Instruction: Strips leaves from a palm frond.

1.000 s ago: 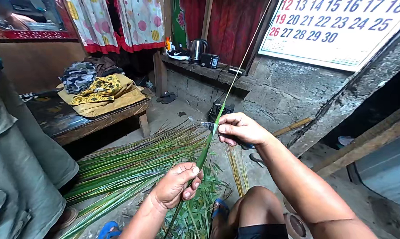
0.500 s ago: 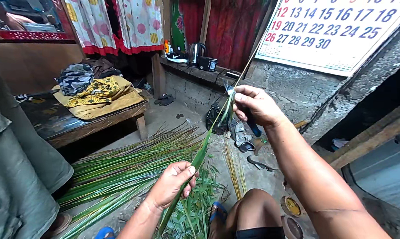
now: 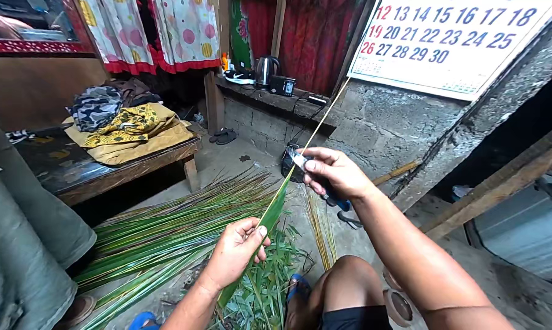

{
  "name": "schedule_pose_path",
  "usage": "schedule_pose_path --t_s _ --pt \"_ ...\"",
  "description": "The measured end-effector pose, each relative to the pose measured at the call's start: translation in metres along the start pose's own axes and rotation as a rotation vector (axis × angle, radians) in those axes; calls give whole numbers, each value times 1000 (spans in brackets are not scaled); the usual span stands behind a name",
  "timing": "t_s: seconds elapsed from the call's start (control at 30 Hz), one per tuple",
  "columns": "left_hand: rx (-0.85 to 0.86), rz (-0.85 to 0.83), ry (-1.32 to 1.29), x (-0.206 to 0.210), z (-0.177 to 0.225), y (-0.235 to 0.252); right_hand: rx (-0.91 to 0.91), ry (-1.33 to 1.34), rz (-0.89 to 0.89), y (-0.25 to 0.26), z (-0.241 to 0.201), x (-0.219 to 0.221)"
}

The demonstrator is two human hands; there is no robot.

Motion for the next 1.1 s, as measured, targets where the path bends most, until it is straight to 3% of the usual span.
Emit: schedule_pose_path --t_s 0.23,0.33,0.4,0.47,0.57,0.7,0.83,1.1 --pt "-102 -113 -120 -3 -4 2 -125 -47 250 30 -31 -22" --pt "-133 -111 -128 -5 -6 0 -100 31 478 47 -39 -50" --pt "-141 -89 -119 -7 -9 1 -54 77 514 50 -40 -59" --pt "-154 -66 -115 -7 -11 3 7 -44 408 36 -30 -49" --pt "-172 -24 -115 -6 -11 6 106 -144 98 -7 13 -1" --pt "-173 -13 -157 -4 -7 5 81 54 -249 -48 66 49" --pt "-193 -76 -268 -2 -8 0 35 208 -363 -44 74 53" --pt "-245 -124 -401 -3 -3 -1 -70 46 -378 -5 48 34"
Point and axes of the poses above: each hand's wrist, its own y-axis towards the middle knuckle, its own x-axis out of the palm, z = x × y, the point moved 3 cm from there along y, towards the middle knuckle, and after that the axes turned 11 degrees about z, right-handed, at the moved point
